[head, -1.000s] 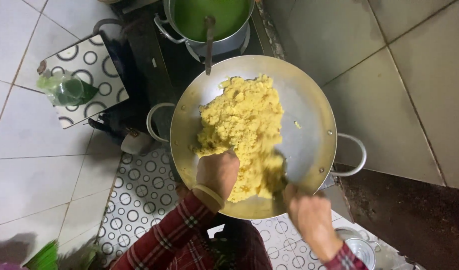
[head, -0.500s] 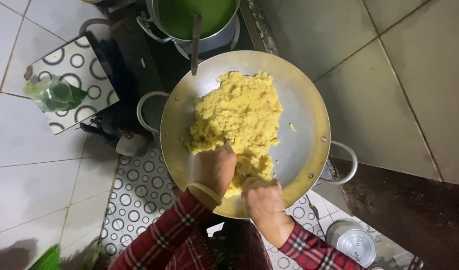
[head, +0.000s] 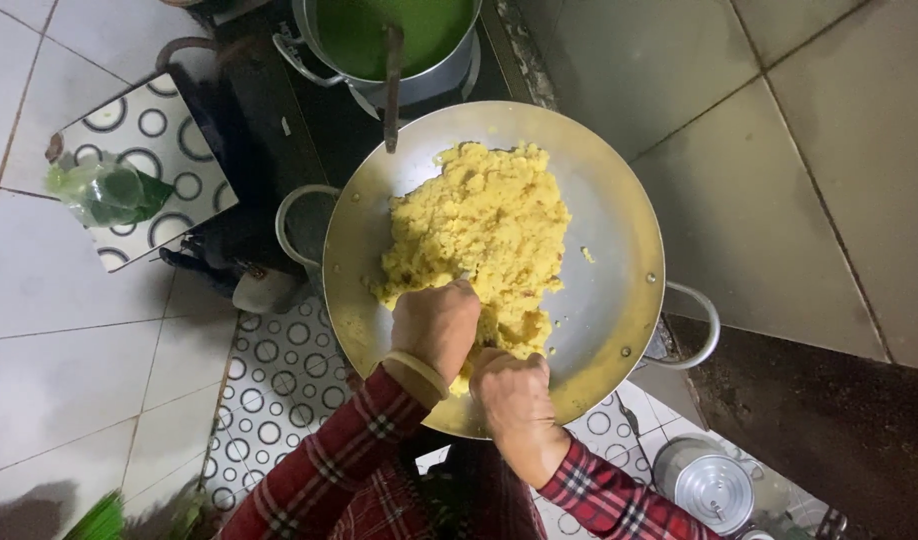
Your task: Stirring a thick yellow mixture in a pan and a green liquid in a pot on a stove.
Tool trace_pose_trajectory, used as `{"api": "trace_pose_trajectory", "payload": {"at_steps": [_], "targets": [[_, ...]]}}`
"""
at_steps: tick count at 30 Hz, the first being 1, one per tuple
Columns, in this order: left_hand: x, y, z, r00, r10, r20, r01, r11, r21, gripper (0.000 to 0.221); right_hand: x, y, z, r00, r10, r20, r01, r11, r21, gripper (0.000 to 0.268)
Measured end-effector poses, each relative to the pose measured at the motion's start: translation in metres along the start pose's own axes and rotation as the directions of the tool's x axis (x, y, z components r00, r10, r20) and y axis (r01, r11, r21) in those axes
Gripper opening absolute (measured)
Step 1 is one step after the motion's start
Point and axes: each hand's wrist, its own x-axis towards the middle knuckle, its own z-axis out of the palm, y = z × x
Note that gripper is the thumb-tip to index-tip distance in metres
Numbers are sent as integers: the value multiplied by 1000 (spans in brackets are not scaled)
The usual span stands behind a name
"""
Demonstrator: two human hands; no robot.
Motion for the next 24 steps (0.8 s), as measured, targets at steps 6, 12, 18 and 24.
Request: {"api": "trace_pose_trajectory", "payload": {"at_steps": [6, 12, 18, 24], "targets": [[3, 4, 3, 999, 7, -54, -7, 1000, -15, 9, 11, -1, 0, 997, 41, -71, -38, 999, 38, 28], [5, 4, -3, 993, -16, -120, 14, 1000, -22, 9, 12, -16, 15, 986, 119, -113, -106, 988, 116, 19], [9, 0, -10, 999, -30, -16, 28, 994, -110, 12, -3, 9, 13, 966, -87, 242, 34, 976, 216, 17], [15, -11, -3, 999, -49, -17, 47, 994, -101, 18, -44, 120, -13, 674, -195, 713, -191, 886, 423, 35]]}}
